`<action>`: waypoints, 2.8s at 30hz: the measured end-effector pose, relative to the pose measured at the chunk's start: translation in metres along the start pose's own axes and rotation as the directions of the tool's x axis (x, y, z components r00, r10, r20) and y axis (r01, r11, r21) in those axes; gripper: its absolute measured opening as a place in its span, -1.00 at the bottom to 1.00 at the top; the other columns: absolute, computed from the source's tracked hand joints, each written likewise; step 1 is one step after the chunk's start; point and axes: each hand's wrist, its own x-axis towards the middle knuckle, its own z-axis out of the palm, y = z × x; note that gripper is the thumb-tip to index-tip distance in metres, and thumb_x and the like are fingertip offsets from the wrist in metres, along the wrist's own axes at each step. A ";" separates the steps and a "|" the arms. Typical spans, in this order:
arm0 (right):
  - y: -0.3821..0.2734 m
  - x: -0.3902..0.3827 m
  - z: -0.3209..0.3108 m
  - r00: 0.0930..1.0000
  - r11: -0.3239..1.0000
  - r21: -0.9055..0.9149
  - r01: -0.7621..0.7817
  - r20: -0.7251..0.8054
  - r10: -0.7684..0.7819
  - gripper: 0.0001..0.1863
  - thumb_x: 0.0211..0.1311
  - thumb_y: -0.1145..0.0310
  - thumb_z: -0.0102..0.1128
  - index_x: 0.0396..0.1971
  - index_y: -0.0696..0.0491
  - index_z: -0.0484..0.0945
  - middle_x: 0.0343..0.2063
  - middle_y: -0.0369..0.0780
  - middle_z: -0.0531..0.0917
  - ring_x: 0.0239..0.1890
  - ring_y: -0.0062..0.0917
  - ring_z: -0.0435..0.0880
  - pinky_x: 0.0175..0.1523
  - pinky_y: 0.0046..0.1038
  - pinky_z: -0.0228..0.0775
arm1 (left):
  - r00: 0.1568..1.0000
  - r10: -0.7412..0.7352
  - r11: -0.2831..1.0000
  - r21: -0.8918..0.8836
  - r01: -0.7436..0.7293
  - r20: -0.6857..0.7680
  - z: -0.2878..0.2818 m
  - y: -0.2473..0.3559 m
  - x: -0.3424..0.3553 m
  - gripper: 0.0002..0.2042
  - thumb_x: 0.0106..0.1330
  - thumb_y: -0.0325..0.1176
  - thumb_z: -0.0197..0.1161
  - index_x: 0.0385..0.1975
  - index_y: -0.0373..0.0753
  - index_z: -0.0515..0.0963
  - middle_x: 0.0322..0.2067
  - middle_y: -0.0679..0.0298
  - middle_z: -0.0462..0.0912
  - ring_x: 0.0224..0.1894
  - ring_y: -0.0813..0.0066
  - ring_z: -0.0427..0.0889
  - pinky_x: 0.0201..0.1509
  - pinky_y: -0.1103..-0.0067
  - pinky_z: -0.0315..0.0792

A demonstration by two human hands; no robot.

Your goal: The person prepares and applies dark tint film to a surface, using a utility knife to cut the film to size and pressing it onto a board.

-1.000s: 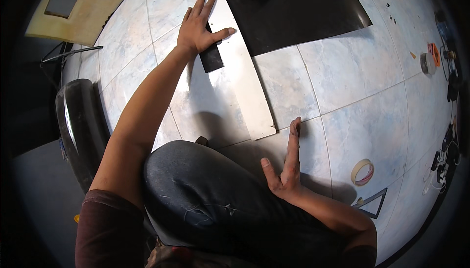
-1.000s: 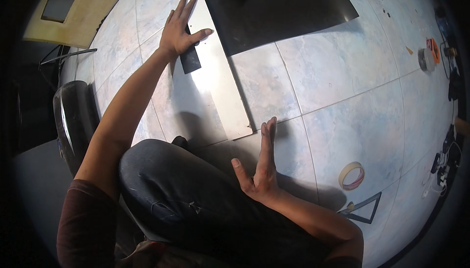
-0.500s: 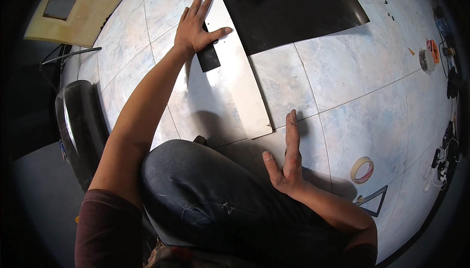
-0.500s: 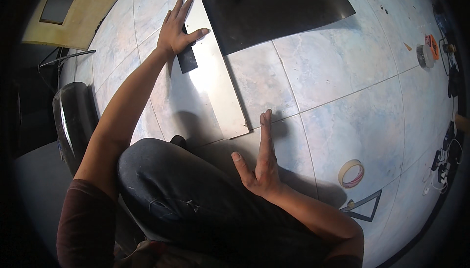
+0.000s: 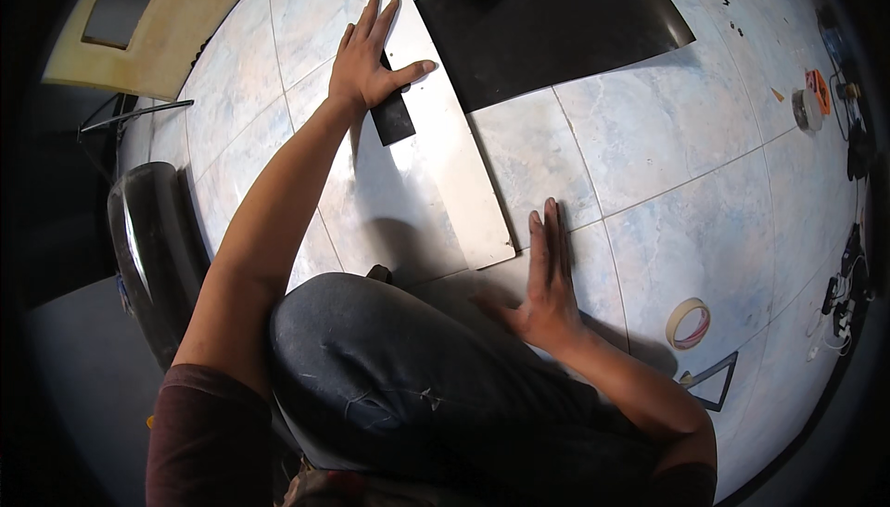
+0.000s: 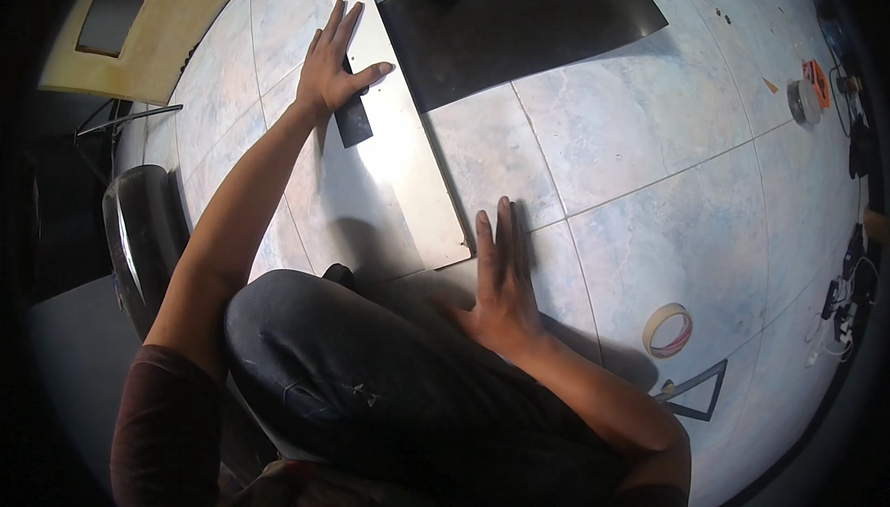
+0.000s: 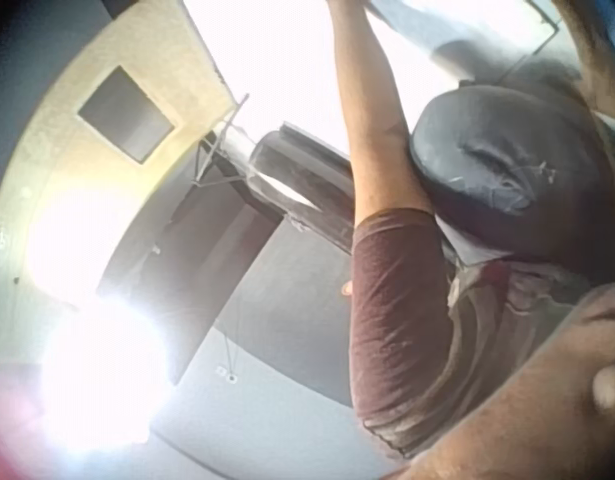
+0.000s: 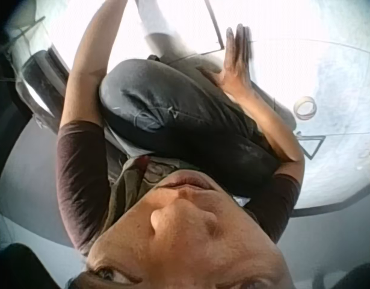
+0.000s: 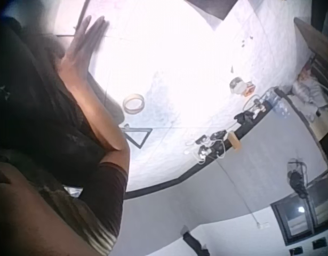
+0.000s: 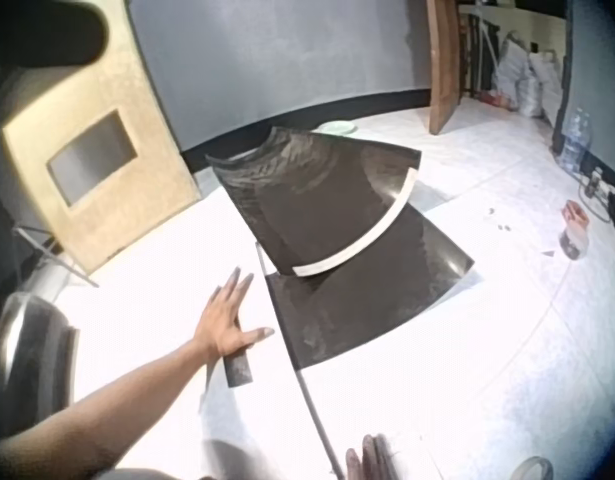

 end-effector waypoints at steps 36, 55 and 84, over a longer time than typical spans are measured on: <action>0.001 0.020 0.015 0.988 0.928 -0.360 0.095 0.145 -0.045 -0.10 0.52 -0.12 0.17 0.66 0.10 0.16 0.54 0.19 0.33 0.65 0.02 0.22 0.69 0.11 -0.02 | 0.997 -0.044 0.998 -0.037 0.046 0.069 -0.013 0.007 0.002 0.31 -0.07 0.71 0.25 0.69 0.00 0.16 0.69 -0.06 0.04 0.69 -0.02 0.14 0.77 0.04 -0.09; -0.001 0.020 0.013 0.992 0.957 -0.278 0.086 0.117 -0.055 -0.20 0.51 0.06 0.19 0.61 0.11 0.24 0.54 0.17 0.34 0.65 -0.03 0.24 0.71 0.05 -0.03 | 0.997 -0.044 0.999 -0.005 0.044 0.069 -0.011 0.005 0.001 0.33 -0.06 0.75 0.21 0.70 -0.01 0.13 0.69 -0.08 0.02 0.68 -0.07 0.15 0.77 0.03 -0.07; 0.000 0.054 0.002 0.934 0.923 -0.254 0.289 0.287 -0.214 -0.19 0.59 -0.18 0.05 0.33 0.37 0.51 0.46 0.09 0.47 0.60 -0.09 0.35 0.70 -0.01 0.08 | 0.990 0.035 0.997 -0.077 -0.024 0.139 -0.043 0.097 -0.115 0.36 0.00 0.60 0.41 0.68 -0.27 0.10 0.65 -0.35 -0.03 0.70 -0.40 -0.07 0.68 -0.17 -0.13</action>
